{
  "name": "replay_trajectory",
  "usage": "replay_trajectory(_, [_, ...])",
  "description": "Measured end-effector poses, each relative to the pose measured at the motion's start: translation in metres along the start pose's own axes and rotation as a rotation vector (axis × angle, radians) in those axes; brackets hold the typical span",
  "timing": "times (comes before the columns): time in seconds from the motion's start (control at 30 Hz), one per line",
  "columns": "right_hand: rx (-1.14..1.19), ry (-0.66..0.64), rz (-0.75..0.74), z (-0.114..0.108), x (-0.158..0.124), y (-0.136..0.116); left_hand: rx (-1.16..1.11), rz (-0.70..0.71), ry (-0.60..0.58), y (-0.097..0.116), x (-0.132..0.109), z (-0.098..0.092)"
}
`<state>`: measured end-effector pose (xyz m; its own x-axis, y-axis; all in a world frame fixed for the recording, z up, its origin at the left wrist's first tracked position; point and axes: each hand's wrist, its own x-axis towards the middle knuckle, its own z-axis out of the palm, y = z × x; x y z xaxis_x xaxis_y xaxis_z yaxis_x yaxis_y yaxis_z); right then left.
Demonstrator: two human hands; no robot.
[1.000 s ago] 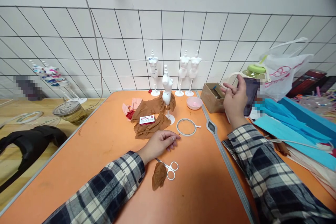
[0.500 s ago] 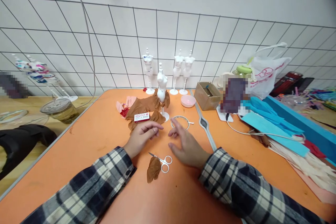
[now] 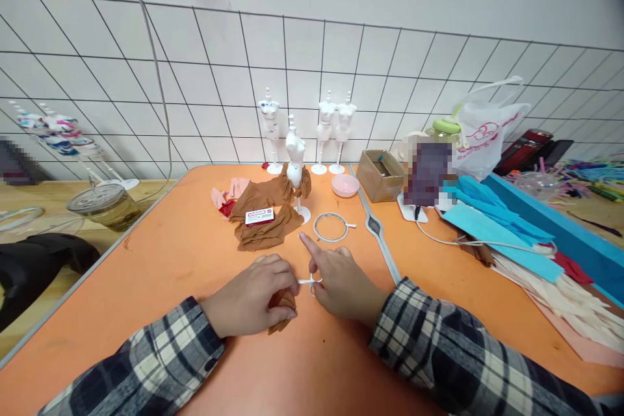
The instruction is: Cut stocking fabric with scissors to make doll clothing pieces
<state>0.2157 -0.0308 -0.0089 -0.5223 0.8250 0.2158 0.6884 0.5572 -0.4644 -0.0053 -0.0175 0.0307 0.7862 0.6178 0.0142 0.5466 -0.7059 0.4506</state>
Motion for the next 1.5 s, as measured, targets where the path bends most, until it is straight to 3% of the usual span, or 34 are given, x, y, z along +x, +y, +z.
replay_trajectory(0.13, [-0.068,0.048,0.039,-0.004,0.003,0.011,-0.038,0.054,-0.014,-0.001,0.0,-0.007])
replay_trajectory(0.23, [0.026,0.138,0.01,-0.006,0.006,0.015,-0.121,0.061,0.002,-0.003,0.001,-0.005])
replay_trajectory(0.37, [0.479,0.281,0.099,-0.007,0.01,0.012,-0.526,-0.196,0.059,-0.008,0.005,0.009])
replay_trajectory(0.5, [0.961,0.229,0.323,-0.01,0.013,0.013,-0.941,-0.417,0.189,-0.013,0.01,0.021])
replay_trajectory(0.6, [1.069,0.214,0.373,-0.011,0.013,0.016,-1.111,-0.506,0.25,-0.015,0.012,0.024])
replay_trajectory(0.67, [0.997,0.223,0.327,-0.011,0.012,0.016,-1.194,-0.553,0.265,-0.016,0.012,0.025])
replay_trajectory(0.77, [0.709,0.207,0.122,-0.012,0.008,0.01,-1.235,-0.596,0.279,-0.015,0.012,0.025])
replay_trajectory(0.87, [0.394,0.116,-0.127,-0.012,0.002,0.002,-1.246,-0.564,0.263,-0.013,0.012,0.023])
replay_trajectory(0.97, [0.203,0.009,-0.251,-0.009,-0.001,-0.003,-1.287,-0.566,0.253,-0.012,0.012,0.023])
replay_trajectory(1.17, [0.05,-0.043,-0.249,-0.004,-0.002,-0.001,-1.471,-0.588,0.253,-0.008,0.012,0.027])
replay_trajectory(1.37, [-0.009,0.067,-0.227,-0.007,-0.001,0.001,-1.657,-0.619,0.431,-0.002,0.012,0.024])
replay_trajectory(1.5, [-0.034,0.062,-0.233,-0.007,-0.001,0.001,-1.683,-0.607,0.448,-0.003,0.013,0.025])
